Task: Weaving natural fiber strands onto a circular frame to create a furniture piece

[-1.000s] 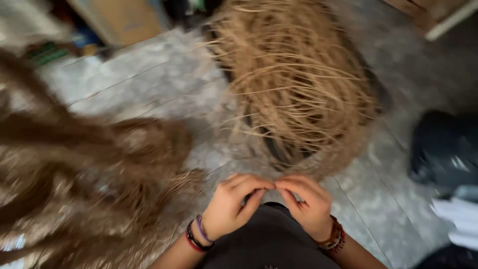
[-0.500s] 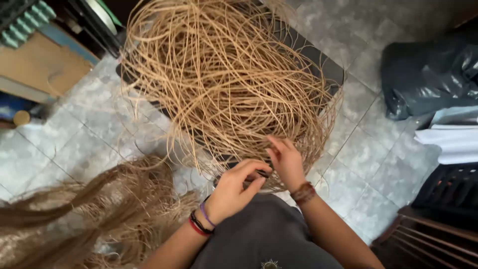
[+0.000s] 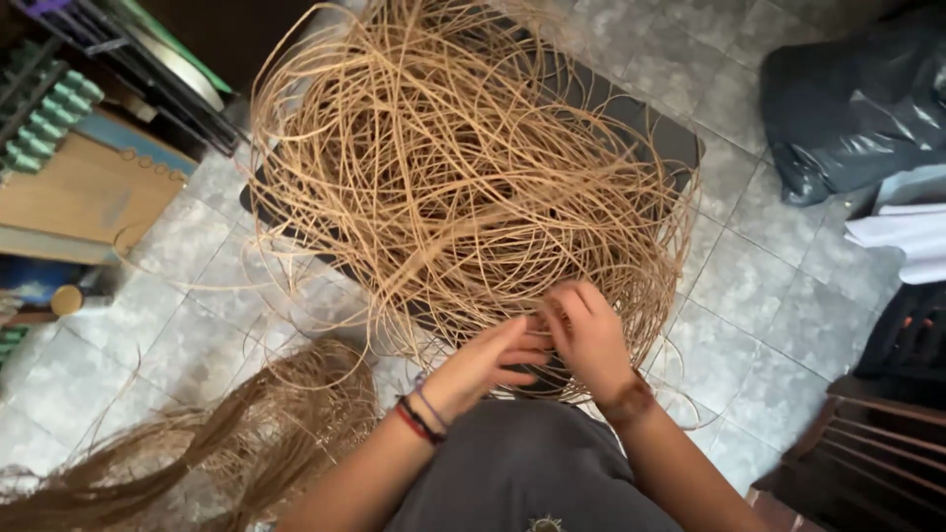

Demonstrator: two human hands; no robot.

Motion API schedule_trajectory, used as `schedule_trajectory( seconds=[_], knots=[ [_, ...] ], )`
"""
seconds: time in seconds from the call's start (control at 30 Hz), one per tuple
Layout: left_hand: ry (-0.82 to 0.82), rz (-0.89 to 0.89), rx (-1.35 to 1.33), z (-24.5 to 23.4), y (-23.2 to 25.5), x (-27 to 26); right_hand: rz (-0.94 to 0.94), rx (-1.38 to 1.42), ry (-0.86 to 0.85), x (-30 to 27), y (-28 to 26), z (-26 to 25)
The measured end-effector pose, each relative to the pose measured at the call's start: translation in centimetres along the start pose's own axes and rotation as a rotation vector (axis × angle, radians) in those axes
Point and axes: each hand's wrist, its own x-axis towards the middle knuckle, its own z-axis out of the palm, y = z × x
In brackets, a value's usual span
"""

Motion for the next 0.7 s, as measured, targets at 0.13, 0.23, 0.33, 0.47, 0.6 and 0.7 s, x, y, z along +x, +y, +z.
schedule_trajectory(
  seconds=[0.13, 0.23, 0.33, 0.47, 0.6, 0.7],
  knots=[
    [-0.185, -0.062, -0.492, 1.9, 0.3, 3.3, -0.127, 0.138, 0.072, -0.4, -4.4, -5.9],
    [-0.284, -0.069, -0.534, 4.3, 4.0, 3.8, -0.206, 0.16, 0.1, -1.3, -4.5, -8.6],
    [-0.252, -0.034, -0.579, 3.4, 5.0, 8.7, -0.228, 0.233, 0.073, -2.9, -3.4, -10.2],
    [-0.285, 0.207, -0.817, 1.5, 12.5, 9.1, -0.029, 0.42, 0.122, -6.5, -1.1, -11.4],
    [-0.229, 0.151, -0.398, 3.2, 12.2, 7.7, 0.237, 0.534, 0.223, -4.5, -3.5, -13.6],
    [-0.679, 0.022, 0.3, 5.5, 12.2, 4.2, 0.512, 0.747, -0.03, -2.7, -4.2, -13.5]
  ],
)
